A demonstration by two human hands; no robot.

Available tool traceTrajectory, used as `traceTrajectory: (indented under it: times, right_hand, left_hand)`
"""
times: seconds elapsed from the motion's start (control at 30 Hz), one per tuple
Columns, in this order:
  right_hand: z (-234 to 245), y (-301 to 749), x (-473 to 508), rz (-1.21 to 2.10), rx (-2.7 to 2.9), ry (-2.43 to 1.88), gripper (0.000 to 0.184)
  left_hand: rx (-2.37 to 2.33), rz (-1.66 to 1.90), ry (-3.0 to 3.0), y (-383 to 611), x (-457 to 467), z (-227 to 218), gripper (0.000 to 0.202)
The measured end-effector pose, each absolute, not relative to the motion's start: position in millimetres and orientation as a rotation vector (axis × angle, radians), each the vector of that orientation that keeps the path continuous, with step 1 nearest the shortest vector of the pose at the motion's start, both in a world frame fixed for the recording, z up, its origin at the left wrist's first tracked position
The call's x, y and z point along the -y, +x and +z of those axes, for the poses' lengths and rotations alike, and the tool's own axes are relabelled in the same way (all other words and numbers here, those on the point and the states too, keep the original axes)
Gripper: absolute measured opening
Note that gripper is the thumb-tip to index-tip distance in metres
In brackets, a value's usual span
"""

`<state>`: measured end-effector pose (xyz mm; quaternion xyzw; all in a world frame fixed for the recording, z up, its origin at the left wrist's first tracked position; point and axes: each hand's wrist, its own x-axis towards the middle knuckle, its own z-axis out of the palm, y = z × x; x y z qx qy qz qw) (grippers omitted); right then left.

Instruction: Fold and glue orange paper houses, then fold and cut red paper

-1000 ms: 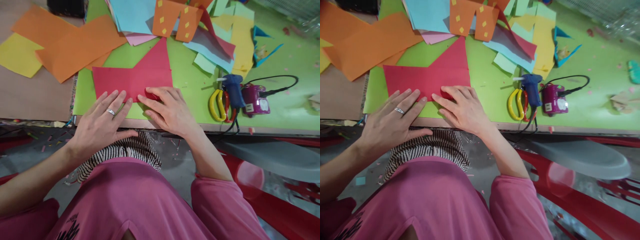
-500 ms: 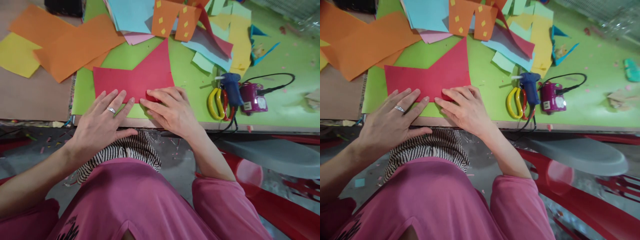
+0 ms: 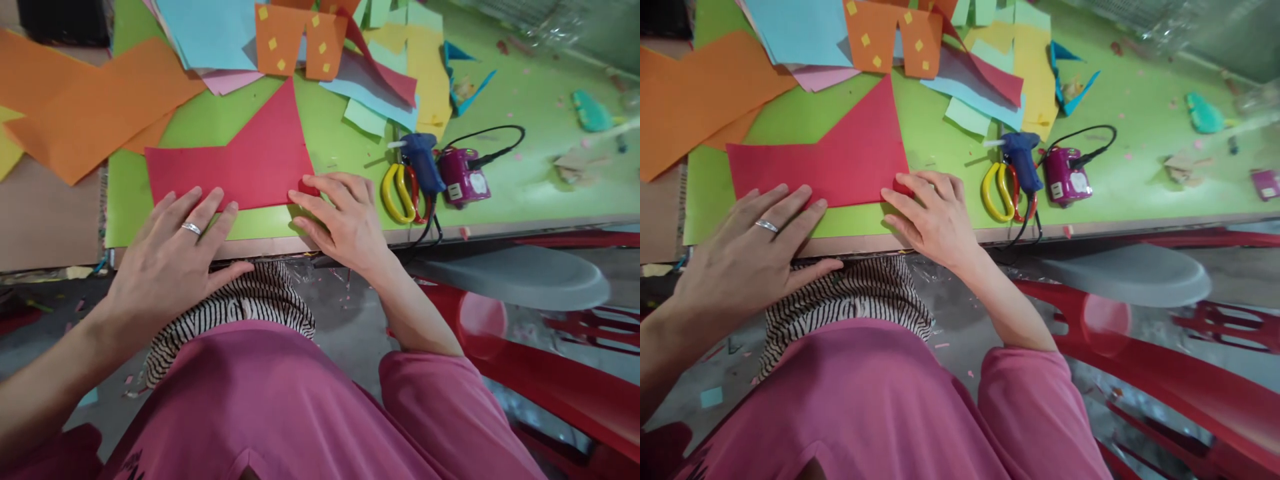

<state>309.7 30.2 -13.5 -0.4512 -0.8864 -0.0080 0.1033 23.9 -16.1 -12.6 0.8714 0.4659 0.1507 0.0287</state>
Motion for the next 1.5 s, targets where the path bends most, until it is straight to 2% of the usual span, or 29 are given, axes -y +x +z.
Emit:
traceTrajectory:
  times: [0.5,0.67,0.87,1.03,1.2,1.5]
  right_hand:
    - [-12,322,-14,0.013,2.516,-1.407,0.038]
    - [-14,321,-16,0.011,2.509,-1.386,0.038]
    - [-11,322,-16,0.017,2.519,-1.404,0.036]
    - [-12,323,-16,0.012,2.476,-1.395,0.033]
    - [-14,322,-18,-0.012,2.463,-1.395,0.032]
    - [-16,321,-20,-0.061,2.459,-1.385,0.032]
  left_hand:
    - [-1.461,0.299,2.693,31,20,-3,0.072]
    - [-1.376,0.511,2.747,70,11,4,0.083]
    - [-1.420,0.483,2.532,131,-3,-11,0.108]
    - [-1.507,0.363,2.566,137,2,-24,0.115]
    - [-1.508,0.333,2.605,126,10,-24,0.112]
    - [-1.743,0.492,2.548,110,42,-27,0.107]
